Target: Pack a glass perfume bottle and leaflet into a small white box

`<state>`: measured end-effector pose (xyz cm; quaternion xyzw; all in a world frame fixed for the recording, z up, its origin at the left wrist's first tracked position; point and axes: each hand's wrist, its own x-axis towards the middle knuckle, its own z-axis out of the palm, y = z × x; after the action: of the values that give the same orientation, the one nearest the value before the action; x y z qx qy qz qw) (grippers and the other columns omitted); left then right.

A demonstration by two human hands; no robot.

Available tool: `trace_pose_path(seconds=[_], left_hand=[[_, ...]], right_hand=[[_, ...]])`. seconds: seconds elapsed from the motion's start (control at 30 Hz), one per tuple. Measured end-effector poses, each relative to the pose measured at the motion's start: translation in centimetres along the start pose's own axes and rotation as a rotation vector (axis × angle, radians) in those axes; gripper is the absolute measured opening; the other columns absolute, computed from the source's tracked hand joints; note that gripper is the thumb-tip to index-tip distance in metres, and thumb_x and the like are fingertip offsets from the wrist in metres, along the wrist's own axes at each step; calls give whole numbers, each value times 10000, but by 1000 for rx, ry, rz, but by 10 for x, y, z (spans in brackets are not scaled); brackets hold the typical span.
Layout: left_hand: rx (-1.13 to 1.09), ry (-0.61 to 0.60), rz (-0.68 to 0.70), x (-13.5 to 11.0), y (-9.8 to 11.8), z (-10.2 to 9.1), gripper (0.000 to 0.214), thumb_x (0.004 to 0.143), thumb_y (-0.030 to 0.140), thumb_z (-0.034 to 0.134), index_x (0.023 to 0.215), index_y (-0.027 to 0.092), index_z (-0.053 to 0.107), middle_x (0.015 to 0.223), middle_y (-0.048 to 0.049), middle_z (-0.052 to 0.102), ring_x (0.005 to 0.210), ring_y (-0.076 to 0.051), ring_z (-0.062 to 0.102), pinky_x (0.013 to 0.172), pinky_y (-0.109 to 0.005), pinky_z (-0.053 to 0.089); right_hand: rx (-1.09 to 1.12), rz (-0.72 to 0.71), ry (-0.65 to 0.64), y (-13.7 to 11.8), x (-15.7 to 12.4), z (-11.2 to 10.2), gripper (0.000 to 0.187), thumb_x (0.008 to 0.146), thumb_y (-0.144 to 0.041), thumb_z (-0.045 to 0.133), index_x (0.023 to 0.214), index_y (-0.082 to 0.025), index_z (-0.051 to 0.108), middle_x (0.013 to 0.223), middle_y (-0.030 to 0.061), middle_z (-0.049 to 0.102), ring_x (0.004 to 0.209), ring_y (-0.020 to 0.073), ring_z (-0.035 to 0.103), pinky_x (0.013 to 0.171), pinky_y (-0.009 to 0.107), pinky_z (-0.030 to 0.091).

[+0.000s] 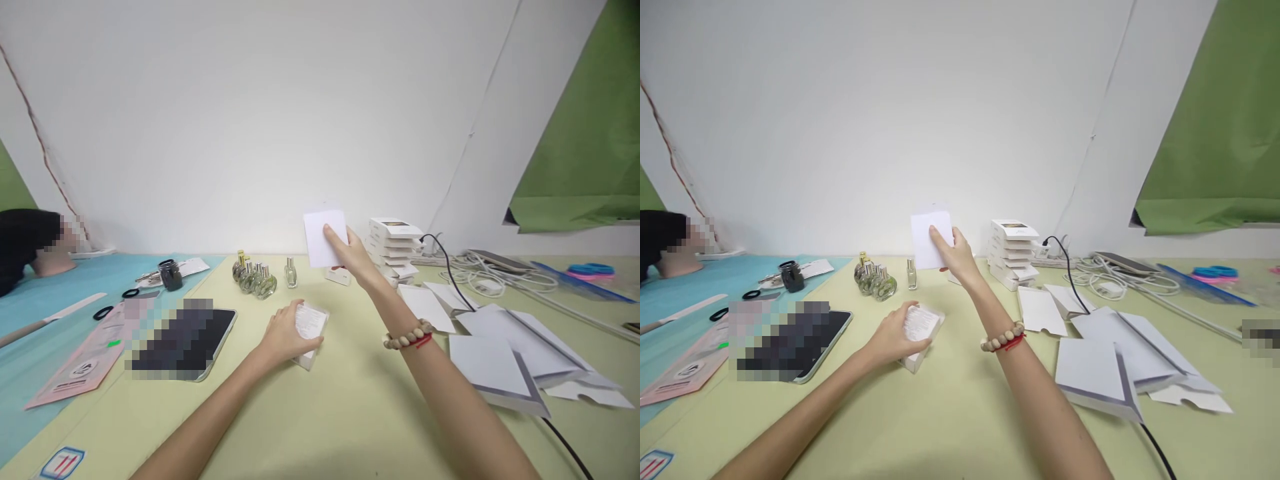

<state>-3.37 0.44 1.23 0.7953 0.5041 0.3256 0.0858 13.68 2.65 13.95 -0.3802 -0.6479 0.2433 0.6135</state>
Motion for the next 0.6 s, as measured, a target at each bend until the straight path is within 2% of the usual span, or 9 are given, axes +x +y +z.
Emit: trace_pose_path(seconds=[0.13, 0.23, 0.33, 0.43, 0.5, 0.6], left_hand=[[-109, 161, -69, 7, -4, -4, 739, 650, 356, 621, 1294, 209, 291, 1178, -71, 357, 1045, -194, 398, 901, -299, 350], [-391, 241, -144, 13, -1, -7, 839, 671, 385, 659, 1336, 190, 186, 1202, -104, 319, 1048, -170, 417, 902, -249, 366], [-781, 172, -267, 15, 6, -10, 911, 717, 426, 665, 1352, 207, 50, 1141, -120, 376, 948, -135, 486, 815, -202, 416], [-997, 36, -336, 13, 10, -10, 831, 781, 507, 590, 1344, 236, 43, 1056, -110, 440, 839, -123, 524, 706, -187, 443], [-984, -17, -274, 11, 8, -8, 835, 759, 527, 602, 1338, 263, 63, 1057, -98, 439, 806, -126, 530, 652, -185, 451], [-723, 69, -157, 9, 0, -3, 826, 720, 466, 657, 1329, 281, 131, 1029, -64, 429, 689, -80, 509, 567, -145, 422]], right_hand=[[44, 52, 31, -1, 2, -1, 598, 697, -673, 471, 1036, -181, 505, 902, 81, 569, 703, 180, 550, 414, 232, 427], [104, 76, 49, -2, 4, -2, 595, 727, -675, 423, 990, -157, 552, 849, 76, 563, 734, 167, 537, 513, 227, 419], [137, 105, 41, -2, 5, -2, 605, 751, -673, 382, 1000, -151, 559, 785, 68, 547, 741, 169, 528, 555, 234, 406], [125, 112, 19, -3, 5, -2, 605, 753, -664, 390, 1049, -157, 536, 840, 72, 559, 772, 176, 532, 577, 239, 408], [112, 111, -1, -3, 4, -2, 604, 757, -654, 398, 1081, -159, 517, 942, 80, 565, 812, 182, 536, 594, 241, 416], [101, 107, -29, -3, 3, -1, 616, 776, -653, 368, 1147, -171, 470, 1072, 90, 537, 869, 191, 539, 606, 246, 432]])
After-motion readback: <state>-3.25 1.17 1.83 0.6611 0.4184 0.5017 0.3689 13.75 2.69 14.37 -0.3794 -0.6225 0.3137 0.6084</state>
